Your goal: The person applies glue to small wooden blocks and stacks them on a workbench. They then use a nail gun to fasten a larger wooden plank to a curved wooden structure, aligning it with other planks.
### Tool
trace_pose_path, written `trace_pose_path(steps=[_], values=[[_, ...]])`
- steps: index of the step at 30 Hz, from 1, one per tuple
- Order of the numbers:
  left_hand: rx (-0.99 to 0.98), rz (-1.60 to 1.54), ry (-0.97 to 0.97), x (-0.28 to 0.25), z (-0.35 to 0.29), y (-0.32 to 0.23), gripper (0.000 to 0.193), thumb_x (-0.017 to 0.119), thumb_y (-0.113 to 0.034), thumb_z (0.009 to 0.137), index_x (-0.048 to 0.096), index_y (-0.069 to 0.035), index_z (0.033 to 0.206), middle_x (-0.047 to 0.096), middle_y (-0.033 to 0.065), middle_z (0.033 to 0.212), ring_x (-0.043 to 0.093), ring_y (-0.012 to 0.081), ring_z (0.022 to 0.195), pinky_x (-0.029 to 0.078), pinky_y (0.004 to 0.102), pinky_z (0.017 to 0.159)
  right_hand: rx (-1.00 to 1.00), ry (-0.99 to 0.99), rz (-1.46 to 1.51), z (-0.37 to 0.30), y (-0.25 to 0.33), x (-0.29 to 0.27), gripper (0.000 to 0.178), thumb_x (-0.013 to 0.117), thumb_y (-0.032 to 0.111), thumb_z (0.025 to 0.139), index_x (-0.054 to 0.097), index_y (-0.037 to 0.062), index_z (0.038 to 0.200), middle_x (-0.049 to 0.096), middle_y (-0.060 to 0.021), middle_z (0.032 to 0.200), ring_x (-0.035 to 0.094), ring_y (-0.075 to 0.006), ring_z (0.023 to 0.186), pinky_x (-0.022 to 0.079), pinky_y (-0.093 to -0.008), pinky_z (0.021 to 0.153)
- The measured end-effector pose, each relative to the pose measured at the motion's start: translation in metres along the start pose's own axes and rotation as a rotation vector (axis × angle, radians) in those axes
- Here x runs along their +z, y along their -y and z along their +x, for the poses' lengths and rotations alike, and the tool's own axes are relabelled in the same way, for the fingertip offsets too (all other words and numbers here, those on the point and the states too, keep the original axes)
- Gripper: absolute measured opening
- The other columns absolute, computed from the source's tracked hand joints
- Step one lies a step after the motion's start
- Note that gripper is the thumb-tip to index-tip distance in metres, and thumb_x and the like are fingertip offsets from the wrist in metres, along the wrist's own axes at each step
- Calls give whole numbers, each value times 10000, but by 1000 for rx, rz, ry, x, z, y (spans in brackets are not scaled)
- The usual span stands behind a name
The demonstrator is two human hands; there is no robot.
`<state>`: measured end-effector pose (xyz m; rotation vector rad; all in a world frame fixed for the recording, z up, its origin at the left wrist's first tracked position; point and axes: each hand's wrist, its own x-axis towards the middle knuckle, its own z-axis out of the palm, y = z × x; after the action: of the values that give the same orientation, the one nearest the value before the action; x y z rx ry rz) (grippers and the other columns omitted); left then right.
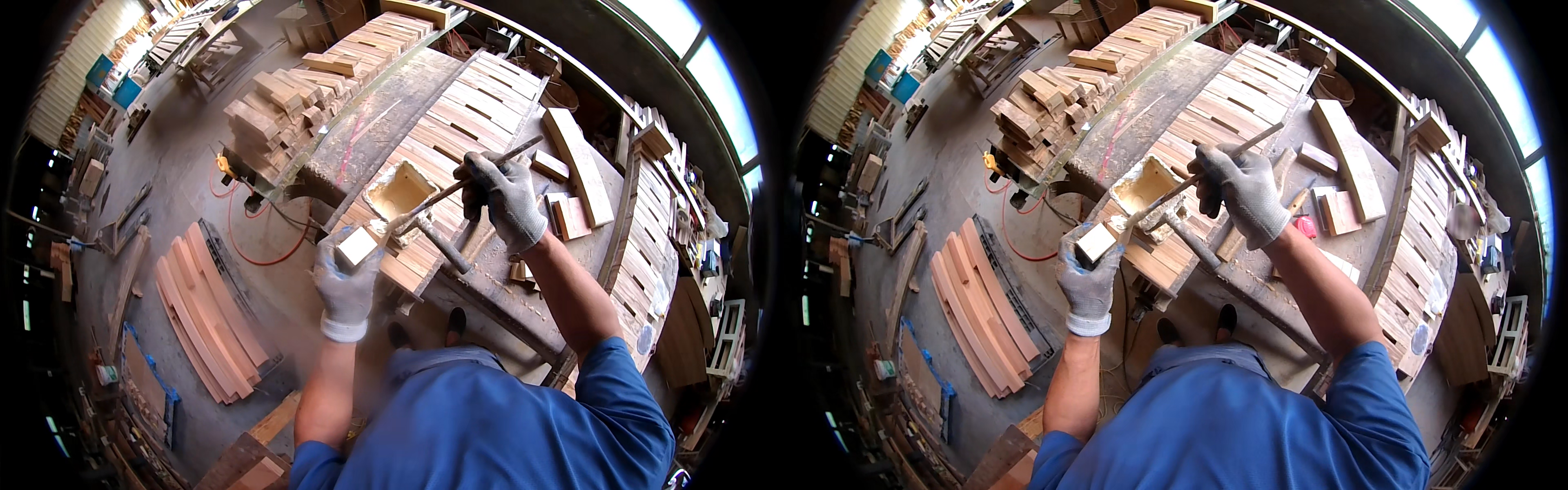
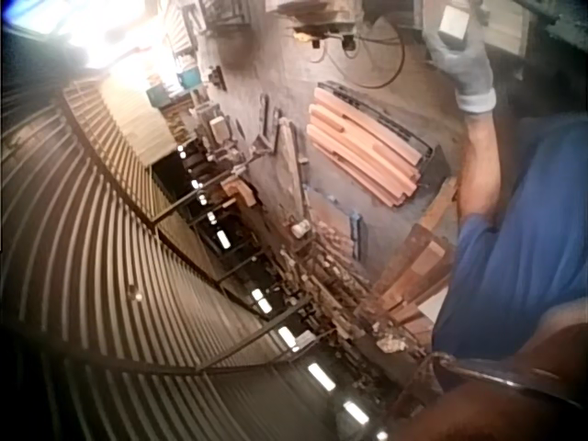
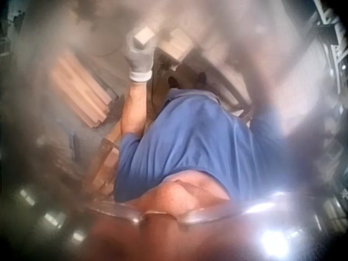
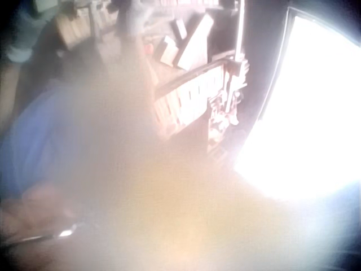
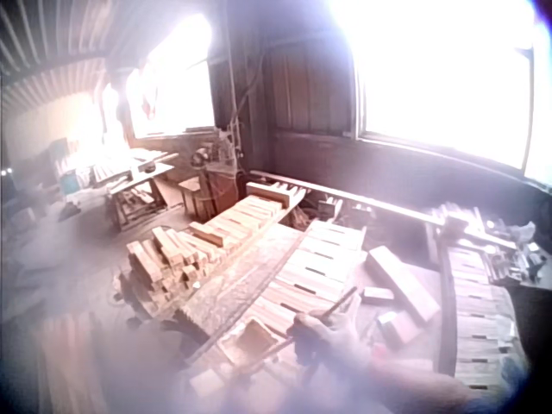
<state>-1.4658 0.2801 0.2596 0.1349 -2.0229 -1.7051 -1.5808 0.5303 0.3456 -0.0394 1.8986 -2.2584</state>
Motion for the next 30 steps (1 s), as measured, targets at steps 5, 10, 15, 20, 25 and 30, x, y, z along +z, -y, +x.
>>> trace_pose_path(steps=[5, 10, 15, 20, 25, 30], values=[[3, 13, 1, -1, -1, -1, 543, 882, 77, 847, 606, -29, 1303, 673, 54, 1213, 683, 147, 1091, 600, 315, 948, 0, 13, 4, -3, 2, 10, 418, 656, 349, 1120, 735, -48, 1011, 670, -80, 687, 633, -152, 535, 511, -292, 502], [63, 81, -9, -3, -3, -2, 542, 876, 82, 848, 607, -25, 1306, 677, 58, 1204, 684, 142, 1079, 608, 307, 923, -141, 11, -144, 1, 1, 0, 412, 667, 347, 1119, 743, -48, 1034, 673, -58, 724, 642, -120, 607, 521, -275, 557], [-20, -40, -47, -3, -11, 1, 553, 847, 122, 831, 613, -28, 1309, 680, 70, 1201, 684, 152, 1061, 626, 325, 900, -174, 64, -386, 21, -15, 9, 380, 669, 345, 1118, 771, -20, 1124, 702, -36, 781, 649, -115, 679, 547, -298, 622], [-281, -370, -125, 3, -20, -29, 526, 805, 122, 848, 621, -28, 1317, 687, 79, 1189, 693, 166, 1042, 628, 326, 893, 138, 261, -1111, 5, -6, 10, 453, 803, 385, 989, 806, -20, 1189, 795, -133, 896, 753, -140, 875, 617, -336, 786], [-338, -467, 7, 20, -49, -48, 562, 850, 139, 811, 632, -4, 1310, 727, 142, 1251, 718, 204, 1122, 636, 362, 965, 264, 384, -75, -96, -27, 12, 640, 880, 250, 969, 639, -41, 1486, 761, -105, 1342, 702, -140, 1182, 571, -345, 1058], [-434, -452, 223, 23, -74, -45, 548, 819, 178, 809, 647, 20, 1305, 727, 196, 1349, 714, 239, 1217, 629, 387, 1008, 241, 263, 48, -128, -68, 4, 644, 856, 196, 988, 587, -38, 1524, 714, -91, 1381, 650, -131, 1262, 533, -332, 1112]])
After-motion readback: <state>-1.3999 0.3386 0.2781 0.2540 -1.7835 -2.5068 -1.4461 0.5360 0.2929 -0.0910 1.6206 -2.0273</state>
